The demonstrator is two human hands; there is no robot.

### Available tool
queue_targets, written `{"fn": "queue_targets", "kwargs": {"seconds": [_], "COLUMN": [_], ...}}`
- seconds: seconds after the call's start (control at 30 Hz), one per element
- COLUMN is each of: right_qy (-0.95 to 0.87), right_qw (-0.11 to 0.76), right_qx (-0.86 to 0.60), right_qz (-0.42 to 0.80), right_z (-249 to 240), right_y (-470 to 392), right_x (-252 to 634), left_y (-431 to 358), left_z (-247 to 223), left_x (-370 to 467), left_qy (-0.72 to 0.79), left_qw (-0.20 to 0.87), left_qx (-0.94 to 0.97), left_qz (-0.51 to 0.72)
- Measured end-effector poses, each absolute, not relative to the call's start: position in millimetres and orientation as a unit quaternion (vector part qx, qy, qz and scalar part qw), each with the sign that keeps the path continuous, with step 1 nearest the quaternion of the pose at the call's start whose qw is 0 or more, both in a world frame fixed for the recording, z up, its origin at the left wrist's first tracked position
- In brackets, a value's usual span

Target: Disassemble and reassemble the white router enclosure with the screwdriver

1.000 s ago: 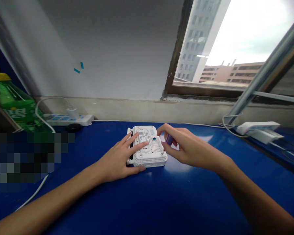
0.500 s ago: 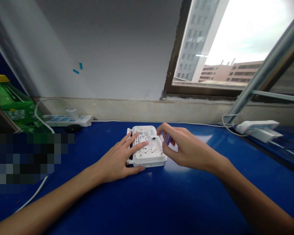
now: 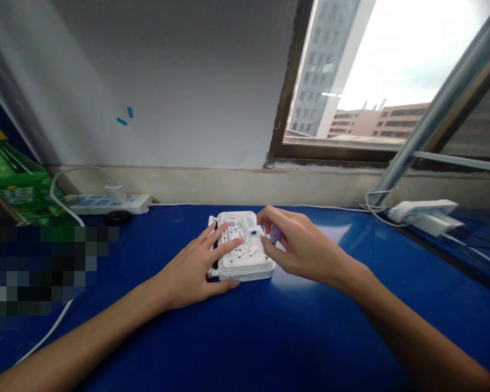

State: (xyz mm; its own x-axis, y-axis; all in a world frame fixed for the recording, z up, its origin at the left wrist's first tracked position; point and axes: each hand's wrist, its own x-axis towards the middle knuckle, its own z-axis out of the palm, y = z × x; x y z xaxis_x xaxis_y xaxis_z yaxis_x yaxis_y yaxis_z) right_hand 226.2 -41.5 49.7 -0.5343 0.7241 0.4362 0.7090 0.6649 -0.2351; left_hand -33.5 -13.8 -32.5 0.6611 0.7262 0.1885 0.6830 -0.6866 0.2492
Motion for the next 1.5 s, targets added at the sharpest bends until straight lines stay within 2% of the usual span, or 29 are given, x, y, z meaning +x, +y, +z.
{"fn": "queue_targets", "kwargs": {"seconds": [0.97,1.17,1.5], "right_qy": [-0.881,-0.873,-0.876], "right_qw": [0.287,0.318,0.303], "right_qx": [-0.374,-0.368,-0.372], "right_qz": [0.032,0.032,0.043], "right_z": [43.7,43.7,45.8], "right_y": [-38.2,-37.4,-37.9], "right_x": [223.7,223.9,225.3], "left_y": [-13.3,-13.7,-14.4], "left_z": [-32.6,-32.0,-30.5], "left_x": [-34.3,-33.8,-34.4], "left_qy": [0.385,0.392,0.391], "left_qw": [0.087,0.086,0.086], "left_qx": [0.908,0.906,0.906], "left_qz": [0.143,0.137,0.138]}}
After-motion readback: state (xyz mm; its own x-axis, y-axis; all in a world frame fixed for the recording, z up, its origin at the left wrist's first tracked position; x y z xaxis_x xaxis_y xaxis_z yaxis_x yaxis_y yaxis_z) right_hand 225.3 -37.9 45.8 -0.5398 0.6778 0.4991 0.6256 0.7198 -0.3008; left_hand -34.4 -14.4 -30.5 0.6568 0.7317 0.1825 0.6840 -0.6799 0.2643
